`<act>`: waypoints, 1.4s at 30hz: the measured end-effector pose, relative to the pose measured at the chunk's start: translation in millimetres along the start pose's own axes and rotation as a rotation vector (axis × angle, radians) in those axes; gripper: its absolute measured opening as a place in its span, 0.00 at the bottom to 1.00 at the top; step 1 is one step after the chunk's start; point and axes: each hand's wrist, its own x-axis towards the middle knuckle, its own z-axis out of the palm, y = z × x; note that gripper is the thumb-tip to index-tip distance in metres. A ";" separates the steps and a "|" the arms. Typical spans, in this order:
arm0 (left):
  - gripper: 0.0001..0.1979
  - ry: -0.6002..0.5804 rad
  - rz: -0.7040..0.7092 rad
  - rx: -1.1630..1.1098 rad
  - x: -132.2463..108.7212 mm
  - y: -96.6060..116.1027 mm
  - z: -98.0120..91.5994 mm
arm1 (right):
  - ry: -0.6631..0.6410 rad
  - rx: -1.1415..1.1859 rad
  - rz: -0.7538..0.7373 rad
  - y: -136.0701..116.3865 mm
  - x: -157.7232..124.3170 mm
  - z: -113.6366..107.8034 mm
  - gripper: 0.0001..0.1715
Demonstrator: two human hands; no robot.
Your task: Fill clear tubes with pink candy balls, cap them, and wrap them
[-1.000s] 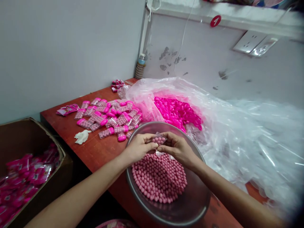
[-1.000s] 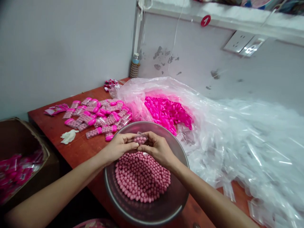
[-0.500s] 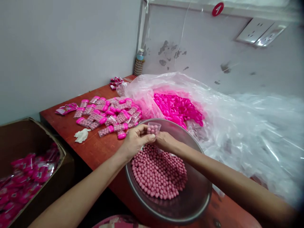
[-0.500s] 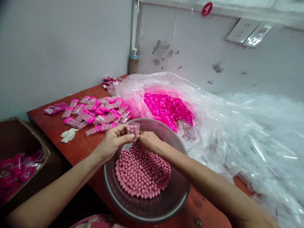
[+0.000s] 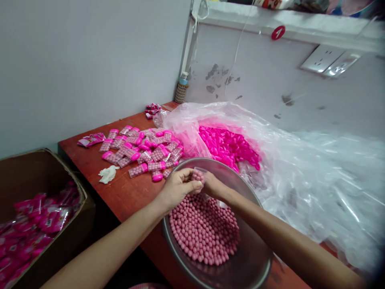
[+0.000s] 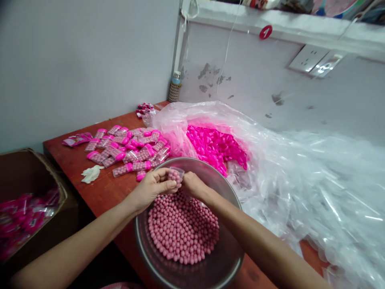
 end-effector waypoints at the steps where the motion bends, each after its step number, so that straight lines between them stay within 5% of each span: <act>1: 0.15 -0.010 0.010 0.007 -0.1 -0.7 -0.1 | 0.000 0.006 0.022 -4.0 -1.8 -9.6 0.08; 4: 0.13 -0.023 0.020 0.034 -0.1 -1.5 0.1 | 0.089 0.087 0.097 -23.5 -9.9 -38.6 0.11; 8: 0.11 -0.028 0.043 0.127 0.1 -1.1 0.4 | 0.372 0.333 0.137 -62.7 -21.5 -62.9 0.12; 15: 0.11 -0.036 0.081 0.163 -0.7 -2.0 -1.0 | 0.352 0.280 0.055 -89.3 -27.3 -69.6 0.10; 19: 0.11 0.001 0.097 0.089 -1.6 -1.0 -0.9 | 0.401 0.276 0.121 -69.3 -30.2 -75.6 0.13; 23: 0.12 0.007 0.135 0.166 -1.9 1.2 -1.6 | 0.068 -0.061 0.130 -45.6 -26.7 -71.1 0.11; 25: 0.12 0.023 0.144 0.167 -2.5 2.6 -2.7 | 0.007 -0.199 0.142 -37.4 -24.5 -69.6 0.10; 28: 0.10 0.059 0.129 0.144 -3.5 4.2 -4.5 | 0.076 -0.181 0.213 -25.1 -26.7 -79.9 0.10; 34: 0.12 -0.012 -0.028 0.153 -3.8 4.6 -4.4 | 0.536 -0.089 0.457 34.7 -49.2 -132.7 0.17; 38: 0.13 0.031 -0.080 0.142 -2.8 3.7 -4.7 | 0.523 -0.147 0.560 82.8 -54.9 -145.3 0.12; 42: 0.13 0.048 -0.087 0.135 -1.6 2.4 -5.5 | 0.462 -0.166 0.585 105.1 -47.2 -136.3 0.10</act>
